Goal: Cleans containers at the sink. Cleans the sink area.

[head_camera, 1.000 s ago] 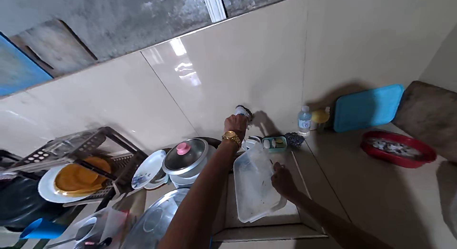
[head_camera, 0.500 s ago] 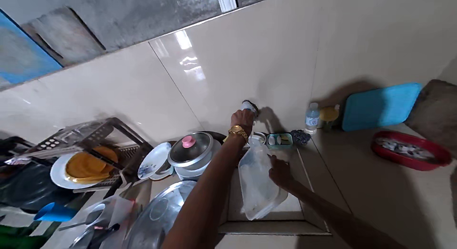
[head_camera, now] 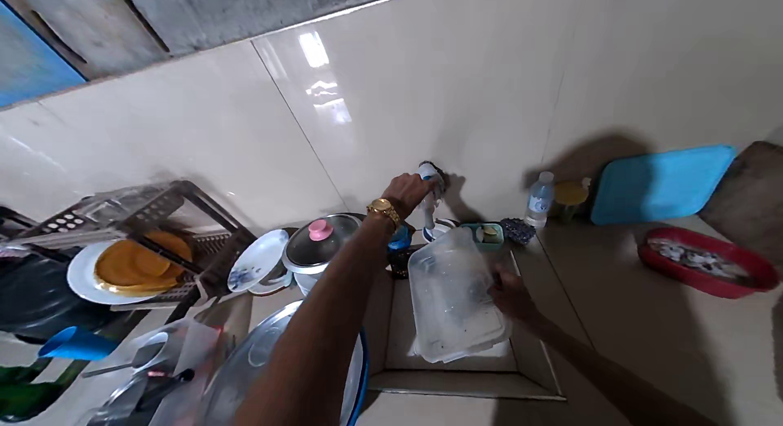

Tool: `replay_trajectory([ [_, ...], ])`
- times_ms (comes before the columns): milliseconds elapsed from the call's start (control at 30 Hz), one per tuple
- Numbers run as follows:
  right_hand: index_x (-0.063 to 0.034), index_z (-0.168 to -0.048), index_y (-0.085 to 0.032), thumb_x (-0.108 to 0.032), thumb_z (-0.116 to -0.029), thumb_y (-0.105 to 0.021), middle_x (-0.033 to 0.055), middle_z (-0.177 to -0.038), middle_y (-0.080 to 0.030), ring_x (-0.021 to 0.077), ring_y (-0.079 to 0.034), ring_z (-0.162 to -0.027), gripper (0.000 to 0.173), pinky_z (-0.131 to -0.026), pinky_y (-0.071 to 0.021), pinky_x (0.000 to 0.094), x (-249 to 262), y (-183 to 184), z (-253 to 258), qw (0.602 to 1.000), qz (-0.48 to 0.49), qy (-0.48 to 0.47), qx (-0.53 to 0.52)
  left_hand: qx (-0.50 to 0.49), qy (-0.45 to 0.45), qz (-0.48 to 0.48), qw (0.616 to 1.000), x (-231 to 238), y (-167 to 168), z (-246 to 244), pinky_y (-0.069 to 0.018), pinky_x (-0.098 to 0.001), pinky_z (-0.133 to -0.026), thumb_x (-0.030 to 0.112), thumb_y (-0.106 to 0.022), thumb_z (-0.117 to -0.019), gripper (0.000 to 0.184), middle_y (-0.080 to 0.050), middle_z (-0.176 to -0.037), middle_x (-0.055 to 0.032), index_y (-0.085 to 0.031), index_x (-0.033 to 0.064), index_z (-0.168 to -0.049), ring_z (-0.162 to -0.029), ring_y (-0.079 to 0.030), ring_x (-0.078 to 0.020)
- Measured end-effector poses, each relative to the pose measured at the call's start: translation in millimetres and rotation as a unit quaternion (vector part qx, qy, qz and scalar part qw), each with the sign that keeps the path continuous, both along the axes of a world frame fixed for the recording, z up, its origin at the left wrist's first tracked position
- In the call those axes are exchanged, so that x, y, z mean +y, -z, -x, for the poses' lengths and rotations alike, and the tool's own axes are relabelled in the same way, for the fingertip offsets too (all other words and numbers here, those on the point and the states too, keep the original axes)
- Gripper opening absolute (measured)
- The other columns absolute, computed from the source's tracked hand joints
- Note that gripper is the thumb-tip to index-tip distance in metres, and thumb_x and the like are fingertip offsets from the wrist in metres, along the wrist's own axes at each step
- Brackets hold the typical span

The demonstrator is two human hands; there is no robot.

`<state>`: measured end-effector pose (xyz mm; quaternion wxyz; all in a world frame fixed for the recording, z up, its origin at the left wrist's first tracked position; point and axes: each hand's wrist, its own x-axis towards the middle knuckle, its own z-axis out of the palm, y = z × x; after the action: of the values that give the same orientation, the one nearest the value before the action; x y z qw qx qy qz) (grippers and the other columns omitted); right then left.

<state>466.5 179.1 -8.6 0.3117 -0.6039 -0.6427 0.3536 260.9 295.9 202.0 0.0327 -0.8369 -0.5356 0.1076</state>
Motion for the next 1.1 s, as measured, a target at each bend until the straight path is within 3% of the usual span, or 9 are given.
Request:
replay_trajectory([
  [67, 0.0091, -0.123, -0.057, 0.002, -0.0934, -0.062, 0.0216, -0.094, -0.064, 0.0298, -0.063, -0.082, 0.031, -0.075, -0.0536, 0.0464, 2, 1, -8, 0.999, -0.028, -0.016, 0.012, 0.006, 0.015, -0.001, 1.000, 2, 0, 5, -0.0501, -0.0639, -0.088, -0.010, -0.047, -0.0998, 0.052, -0.065, -0.113, -0.0325, -0.050, 0.0103, -0.147, -0.108, -0.063, -0.0537],
  [200, 0.0058, -0.128, -0.056, 0.000, -0.0945, -0.063, 0.0239, -0.102, -0.066, 0.0360, -0.066, -0.089, 0.035, -0.078, -0.0543, 0.0521, 15, -30, -14, 0.993, -0.004, -0.077, -0.090, 0.003, 0.023, -0.009, 1.000, 1, 2, 6, -0.0504, -0.0623, -0.088, -0.012, -0.050, -0.0972, 0.053, -0.066, -0.112, -0.0305, -0.053, 0.0104, -0.145, -0.107, -0.064, -0.0520],
  [367, 0.0060, -0.135, -0.056, -0.003, -0.0951, -0.064, 0.0264, -0.118, -0.065, 0.0414, -0.063, -0.112, 0.042, -0.097, -0.0489, 0.0559, 30, -74, 19, 0.957, -0.012, -0.196, -0.214, -0.016, 0.022, -0.009, 1.000, 0, 3, 6, -0.0502, -0.0621, -0.089, -0.012, -0.049, -0.0974, 0.048, -0.066, -0.113, -0.0303, -0.056, 0.0080, -0.140, -0.107, -0.064, -0.0513],
  [533, 0.0061, -0.138, -0.054, -0.003, -0.0924, -0.069, 0.0294, -0.129, -0.060, 0.0461, -0.058, -0.121, 0.049, -0.099, -0.0473, 0.0585, 17, -101, 78, 0.918, -0.036, -0.293, -0.265, -0.034, -0.001, 0.001, 0.999, -2, 2, 6, -0.0488, -0.0631, -0.093, -0.011, -0.051, -0.0970, 0.051, -0.065, -0.119, -0.0311, -0.057, 0.0100, -0.142, -0.112, -0.062, -0.0523],
  [667, 0.0045, -0.127, -0.060, 0.004, -0.0938, -0.064, 0.0234, -0.120, -0.063, 0.0404, -0.066, -0.106, 0.033, -0.084, -0.0543, 0.0531, -1, -116, 121, 0.866, -0.105, -0.357, -0.333, -0.040, -0.001, -0.004, 0.999, -1, 4, 7, -0.0495, -0.0625, -0.093, -0.010, -0.050, -0.0981, 0.049, -0.066, -0.117, -0.0298, -0.058, 0.0109, -0.141, -0.110, -0.063, -0.0509],
  [800, 0.0007, -0.115, -0.067, -0.002, -0.0912, -0.071, 0.0175, -0.096, -0.066, 0.0317, -0.068, -0.080, 0.024, -0.063, -0.0556, 0.0422, -7, -97, 123, 0.805, -0.273, -0.361, -0.382, -0.034, -0.008, 0.005, 0.999, -3, 2, 6, -0.0494, -0.0627, -0.092, -0.011, -0.053, -0.0953, 0.051, -0.066, -0.117, -0.0298, -0.058, 0.0103, -0.142, -0.110, -0.063, -0.0504],
  [900, -0.0002, -0.123, -0.067, -0.004, -0.0989, -0.062, 0.0227, -0.115, -0.067, 0.0387, -0.069, -0.098, 0.025, -0.081, -0.0563, 0.0500, -10, -114, 91, 0.845, -0.199, -0.335, -0.366, -0.037, -0.002, 0.006, 0.999, -2, 1, 6, -0.0493, -0.0632, -0.091, -0.012, -0.057, -0.0926, 0.054, -0.066, -0.117, -0.0296, -0.057, 0.0105, -0.142, -0.109, -0.064, -0.0506],
  [1000, -0.0009, -0.137, -0.059, 0.006, -0.0938, -0.063, 0.0228, -0.127, -0.063, 0.0423, -0.066, -0.108, 0.044, -0.087, -0.0543, 0.0549, -10, -129, 41, 0.863, -0.135, -0.293, -0.387, -0.039, 0.002, 0.009, 0.999, -1, 3, 8, -0.0496, -0.0632, -0.091, -0.012, -0.058, -0.0916, 0.056, -0.066, -0.117, -0.0294, -0.057, 0.0110, -0.142, -0.109, -0.064, -0.0506],
  [1100, -0.0004, -0.141, -0.057, 0.007, -0.0886, -0.068, 0.0235, -0.118, -0.068, 0.0419, -0.067, -0.106, 0.054, -0.091, -0.0536, 0.0561, -5, -114, -28, 0.908, -0.118, -0.215, -0.339, -0.032, 0.004, 0.011, 0.999, 0, 3, 8, -0.0497, -0.0628, -0.091, -0.013, -0.059, -0.0905, 0.058, -0.066, -0.117, -0.0290, -0.055, 0.0116, -0.143, -0.109, -0.063, -0.0499],
])
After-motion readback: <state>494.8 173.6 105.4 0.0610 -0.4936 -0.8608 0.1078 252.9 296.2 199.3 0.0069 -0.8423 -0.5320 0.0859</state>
